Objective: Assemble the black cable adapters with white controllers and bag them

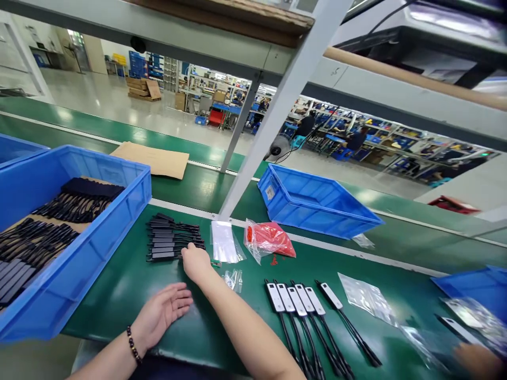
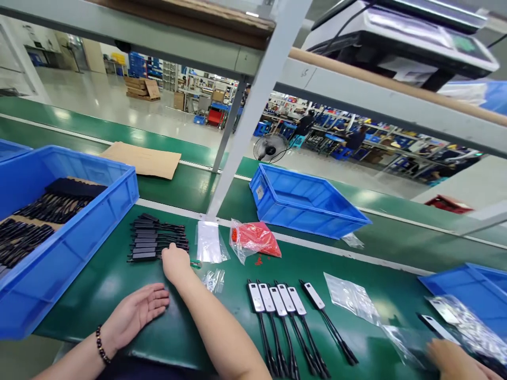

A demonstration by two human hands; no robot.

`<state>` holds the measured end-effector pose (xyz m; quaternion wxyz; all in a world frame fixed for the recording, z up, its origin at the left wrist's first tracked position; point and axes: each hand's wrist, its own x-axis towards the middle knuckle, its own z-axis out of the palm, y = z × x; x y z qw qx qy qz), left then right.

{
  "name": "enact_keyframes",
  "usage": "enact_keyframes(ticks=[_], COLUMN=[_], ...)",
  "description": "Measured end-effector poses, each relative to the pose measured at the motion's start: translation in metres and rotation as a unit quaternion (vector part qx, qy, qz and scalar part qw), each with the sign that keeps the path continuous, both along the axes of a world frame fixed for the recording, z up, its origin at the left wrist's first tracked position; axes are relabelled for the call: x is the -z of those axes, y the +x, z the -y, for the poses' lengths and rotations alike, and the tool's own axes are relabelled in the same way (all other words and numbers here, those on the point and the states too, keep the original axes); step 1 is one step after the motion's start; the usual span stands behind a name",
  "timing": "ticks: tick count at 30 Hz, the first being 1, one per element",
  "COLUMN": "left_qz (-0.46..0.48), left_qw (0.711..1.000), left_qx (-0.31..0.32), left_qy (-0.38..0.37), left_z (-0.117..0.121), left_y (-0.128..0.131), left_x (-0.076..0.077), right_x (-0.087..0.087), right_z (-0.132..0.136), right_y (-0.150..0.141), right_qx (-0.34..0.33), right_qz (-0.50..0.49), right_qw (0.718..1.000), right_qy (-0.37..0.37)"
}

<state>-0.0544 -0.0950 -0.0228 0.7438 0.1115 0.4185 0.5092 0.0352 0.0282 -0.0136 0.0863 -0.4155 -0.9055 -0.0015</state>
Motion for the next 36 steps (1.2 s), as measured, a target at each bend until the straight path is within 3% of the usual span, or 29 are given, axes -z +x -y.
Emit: enact_keyframes(ticks=[4,10,13,16,20,25,36], left_qz=[0.041,0.100,0.049,0.021,0.029,-0.013,-0.020], left_qw=[0.994,0.988,0.988,0.996,0.999,1.000,0.999], left_qx=[-0.093,-0.117,-0.137,-0.079,-0.012,0.010,0.021], left_qy=[-0.034,0.031,0.044,0.041,0.021,0.022,0.036], left_z=[-0.005,-0.012,-0.009,-0.005,0.001,0.008,0.009], left_y=[-0.022,-0.017,-0.009,-0.004,0.004,0.017,0.027], left_x=[-0.001,-0.014,-0.024,-0.034,-0.042,-0.040,-0.041], right_x=[-0.011,-0.043,-0.057,-0.064,-0.054,-0.035,-0.033], right_z=[0.008,0.070,0.094,0.098,0.088,0.081,0.081], right_y=[0.003,0.022,0.037,0.052,0.064,0.062,0.064], right_qx=[-0.040,-0.088,-0.084,-0.019,0.042,0.060,0.079], right_qz=[0.014,0.028,-0.064,-0.191,-0.248,-0.210,-0.178], right_qw=[0.999,0.995,0.985,0.967,0.959,0.974,0.981], right_qy=[-0.001,-0.049,-0.133,-0.168,-0.129,-0.063,-0.007])
